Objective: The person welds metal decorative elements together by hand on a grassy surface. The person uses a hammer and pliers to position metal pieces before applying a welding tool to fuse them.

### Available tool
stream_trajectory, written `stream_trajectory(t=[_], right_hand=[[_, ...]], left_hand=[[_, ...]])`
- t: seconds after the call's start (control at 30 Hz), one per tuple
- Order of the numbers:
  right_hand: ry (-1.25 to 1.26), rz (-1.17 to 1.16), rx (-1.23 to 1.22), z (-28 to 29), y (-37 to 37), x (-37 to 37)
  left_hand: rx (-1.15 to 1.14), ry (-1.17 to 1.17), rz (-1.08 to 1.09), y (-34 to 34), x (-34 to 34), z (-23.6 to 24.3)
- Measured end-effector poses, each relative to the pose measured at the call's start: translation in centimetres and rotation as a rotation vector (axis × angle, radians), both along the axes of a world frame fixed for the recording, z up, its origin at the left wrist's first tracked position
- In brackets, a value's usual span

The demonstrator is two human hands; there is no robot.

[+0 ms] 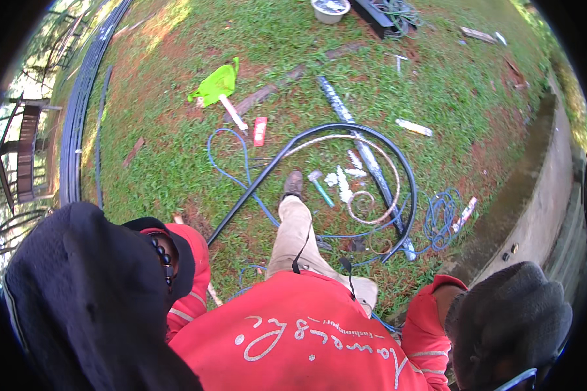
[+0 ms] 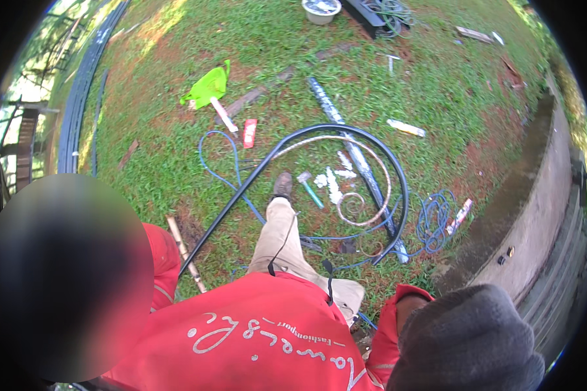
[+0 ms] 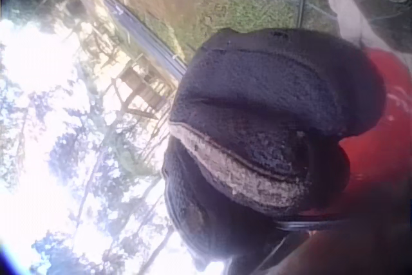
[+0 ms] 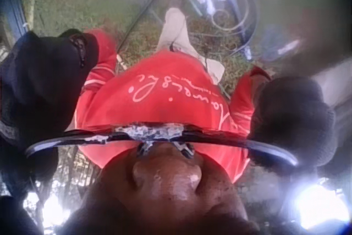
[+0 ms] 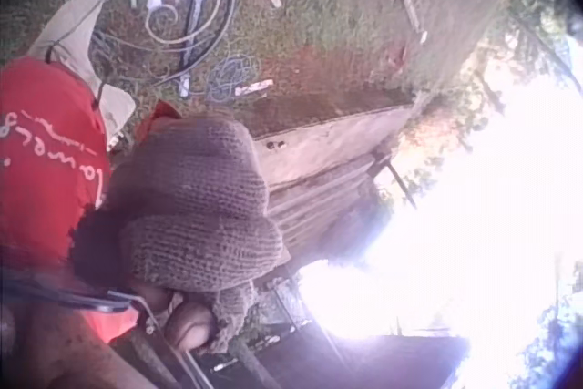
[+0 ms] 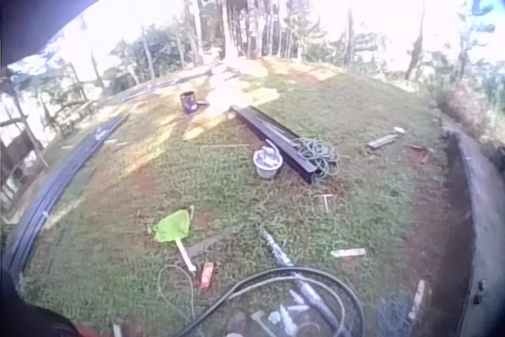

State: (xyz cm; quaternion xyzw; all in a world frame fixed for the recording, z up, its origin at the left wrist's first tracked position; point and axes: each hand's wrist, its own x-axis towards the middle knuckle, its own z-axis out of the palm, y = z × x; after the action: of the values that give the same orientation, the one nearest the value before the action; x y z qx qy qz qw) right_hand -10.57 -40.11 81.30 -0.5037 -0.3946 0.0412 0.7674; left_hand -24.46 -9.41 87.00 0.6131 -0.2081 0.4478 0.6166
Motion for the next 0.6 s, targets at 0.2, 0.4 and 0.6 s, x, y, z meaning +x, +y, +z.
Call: stream_trajectory(t=[0.2, 0.4, 0.6], right_hand=[[0.035, -0.014, -0.001, 0.9, 9.8, 4.2], [0.029, -0.110, -0.008, 2.2, 7.9, 5.2], [0.018, -0.255, 0.016, 2.2, 0.4, 3.1]], left_hand=[[-0.047, 0.055, 0.008, 10.2, 3.4, 0.7], [-0.095, 0.081, -0.088, 10.6, 7.7, 0.9], [-0.083, 0.113, -0.250, 4.5, 11.5, 0.8]])
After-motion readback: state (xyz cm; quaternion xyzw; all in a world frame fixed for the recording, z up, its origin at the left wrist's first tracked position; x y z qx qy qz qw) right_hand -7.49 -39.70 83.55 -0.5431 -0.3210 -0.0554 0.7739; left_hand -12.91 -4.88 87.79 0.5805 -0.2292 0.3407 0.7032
